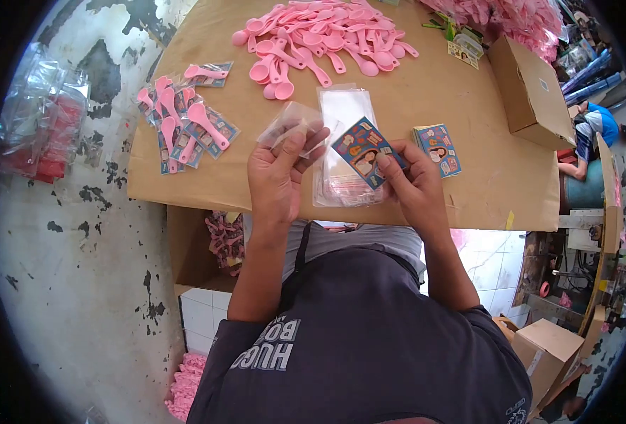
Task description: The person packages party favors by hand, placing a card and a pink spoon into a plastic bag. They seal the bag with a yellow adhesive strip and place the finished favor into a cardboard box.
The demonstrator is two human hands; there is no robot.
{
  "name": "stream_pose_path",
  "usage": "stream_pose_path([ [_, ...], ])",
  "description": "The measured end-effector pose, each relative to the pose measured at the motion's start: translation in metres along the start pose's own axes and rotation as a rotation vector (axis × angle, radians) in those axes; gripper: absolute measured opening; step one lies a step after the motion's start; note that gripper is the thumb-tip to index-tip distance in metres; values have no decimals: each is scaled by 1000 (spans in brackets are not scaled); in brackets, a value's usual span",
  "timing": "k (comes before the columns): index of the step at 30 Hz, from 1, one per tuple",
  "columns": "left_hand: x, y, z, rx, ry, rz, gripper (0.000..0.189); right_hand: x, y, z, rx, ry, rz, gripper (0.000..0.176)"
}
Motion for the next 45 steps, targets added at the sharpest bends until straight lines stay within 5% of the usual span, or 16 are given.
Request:
stream_pose_path([
  [5, 21, -10, -12, -50, -24, -50, 31, 5, 3, 2, -28, 173, 20, 20],
  [20, 24, -12, -16, 12, 42, -104, 30, -1, -2, -3, 110, -60, -168, 20],
  [32, 20, -18, -10, 8, 14, -76, 34, 5, -6, 1, 55, 114, 18, 22],
  [37, 22, -20, -15, -7, 4, -116, 34, 15, -8, 3, 94, 14, -173, 21],
  [45, 32, -26, -26, -60, -14, -121, 34, 2, -1, -2, 105, 79, -141, 22],
])
Point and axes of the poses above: each hand's wrist, its own y-axis towards the middle knuckle, its own x-axis out of the palm, z = x × y, the point moved 7 cm from there along y, towards the middle knuckle, and after that the axes turned 7 degrees about z, right-handed, at the moved point
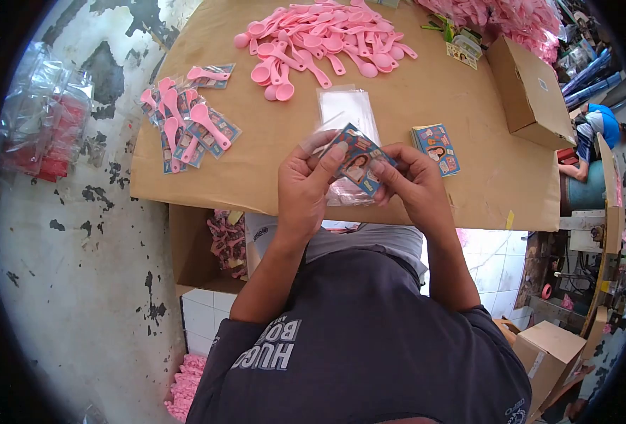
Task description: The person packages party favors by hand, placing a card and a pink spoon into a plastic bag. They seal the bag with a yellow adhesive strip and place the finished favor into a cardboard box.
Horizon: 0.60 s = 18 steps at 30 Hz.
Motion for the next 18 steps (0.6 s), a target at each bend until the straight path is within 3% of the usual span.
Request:
stream_pose_path([
  [4, 6, 2, 4, 45, 22, 24, 32, -9, 1, 4, -37, 112, 107, 21],
  [9, 16, -4, -16, 18, 47, -91, 25, 0, -1, -2, -125, 162, 110, 19],
  [14, 20, -11, -12, -9, 111, -71, 37, 8, 3, 6, -236, 106, 200, 18],
  [16, 27, -14, -2, 80, 86, -59, 48, 17, 3, -1, -328, 144, 229, 19],
  [18, 17, -10, 0, 123, 116, -51, 53, 23, 3, 4, -267, 171, 181, 19],
])
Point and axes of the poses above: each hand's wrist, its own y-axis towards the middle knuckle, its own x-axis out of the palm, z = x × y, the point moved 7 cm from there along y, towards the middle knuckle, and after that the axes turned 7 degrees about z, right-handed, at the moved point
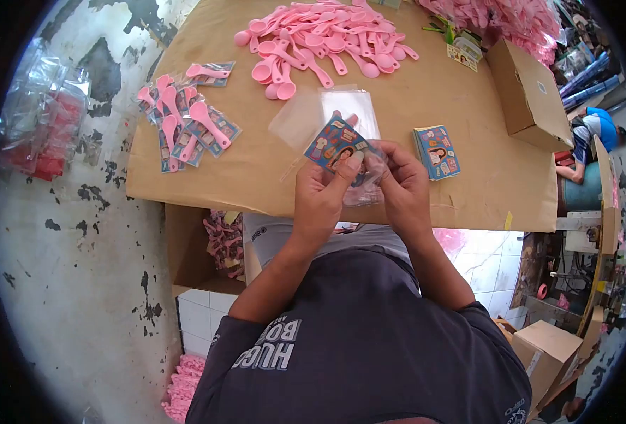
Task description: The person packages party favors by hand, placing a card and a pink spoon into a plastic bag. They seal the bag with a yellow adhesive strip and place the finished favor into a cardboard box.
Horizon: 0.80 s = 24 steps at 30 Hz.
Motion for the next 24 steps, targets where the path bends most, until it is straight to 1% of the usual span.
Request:
stream_pose_path([
  [1, -3, 2, 2, 36, 34, 1, 59, 2, -2, 5, 66, 28, -28, 19],
  [2, -5, 3, 3, 39, 31, 6, 59, 4, -4, 4, 68, 25, -33, 19],
  [4, 2, 5, 23, 67, -164, 27, 56, 8, -8, 8, 145, 19, -42, 16],
  [5, -1, 8, 25, 73, -167, 35, 56, 10, -9, 9, 149, 16, -51, 16],
  [7, -1, 9, 33, 144, -229, -63, 56, 10, -11, 13, 171, 10, -14, 14],
  [9, -2, 8, 34, 148, -243, -60, 56, 13, -14, 14, 168, 8, -12, 15],
  [11, 3, 6, 33, 92, -397, -112, 57, 16, -16, 13, 164, 8, -2, 16],
  [13, 1, 7, 28, 69, -443, -124, 57, 20, -18, 9, 171, -8, 16, 22],
  [14, 1, 7, 26, 44, -490, -136, 58, 21, -17, 11, 170, -9, 17, 22],
  [16, 5, 6, 24, 43, -487, -115, 55, 20, -15, 10, 83, -33, 35, 29],
  [17, 6, 5, 24, 43, -483, -92, 52, 21, -14, 11, 83, -32, 34, 29],
  [19, 10, 3, 25, 39, -483, -86, 51, 21, -12, 10, 30, -131, 33, 32],
  [21, 9, 3, 24, 37, -483, -80, 50, 25, -10, 9, -5, -107, 43, 33],
  [23, 3, 6, 20, 87, -397, -63, 47, 24, -7, 11, -42, -84, 56, 33],
  [24, 4, 6, 21, 88, -399, -65, 47, 23, -4, 14, -71, -138, 56, 33],
])
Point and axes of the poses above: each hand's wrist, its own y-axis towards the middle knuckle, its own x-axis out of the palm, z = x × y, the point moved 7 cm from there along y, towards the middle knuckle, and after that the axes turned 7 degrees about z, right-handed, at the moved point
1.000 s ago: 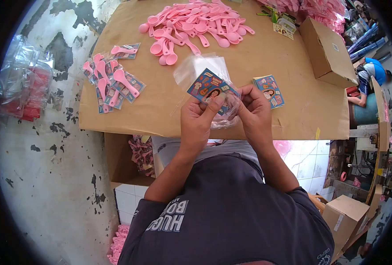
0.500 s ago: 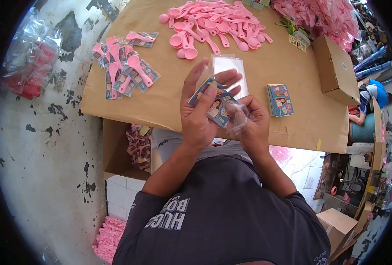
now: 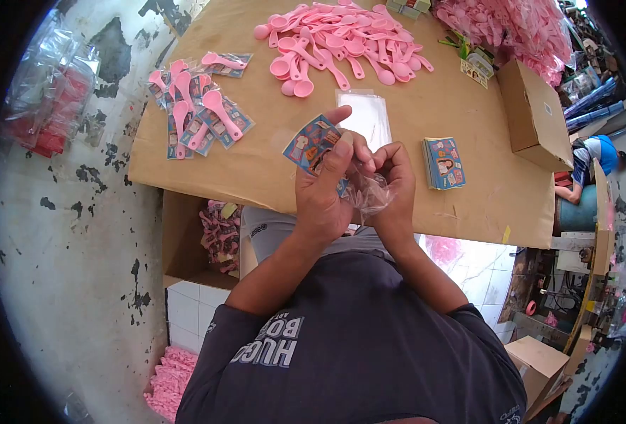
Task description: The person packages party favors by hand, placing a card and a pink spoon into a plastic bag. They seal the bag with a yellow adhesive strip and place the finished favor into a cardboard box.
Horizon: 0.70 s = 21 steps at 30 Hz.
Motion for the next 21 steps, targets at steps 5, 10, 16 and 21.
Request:
stream_pose_path([
  [5, -11, 0, 6, -41, 8, 94, 42, 2, -3, -27, -246, -167, 31, 38],
  [10, -68, 12, 30, -2, -63, 303, 34, 28, -13, -62, -737, -577, -307, 28],
  [16, -117, 18, 60, 103, -202, 408, 27, 49, 61, -72, -506, -732, -351, 7],
  [21, -120, 18, 50, 66, -123, 394, 35, 71, 155, -22, -581, -1047, -439, 17],
])
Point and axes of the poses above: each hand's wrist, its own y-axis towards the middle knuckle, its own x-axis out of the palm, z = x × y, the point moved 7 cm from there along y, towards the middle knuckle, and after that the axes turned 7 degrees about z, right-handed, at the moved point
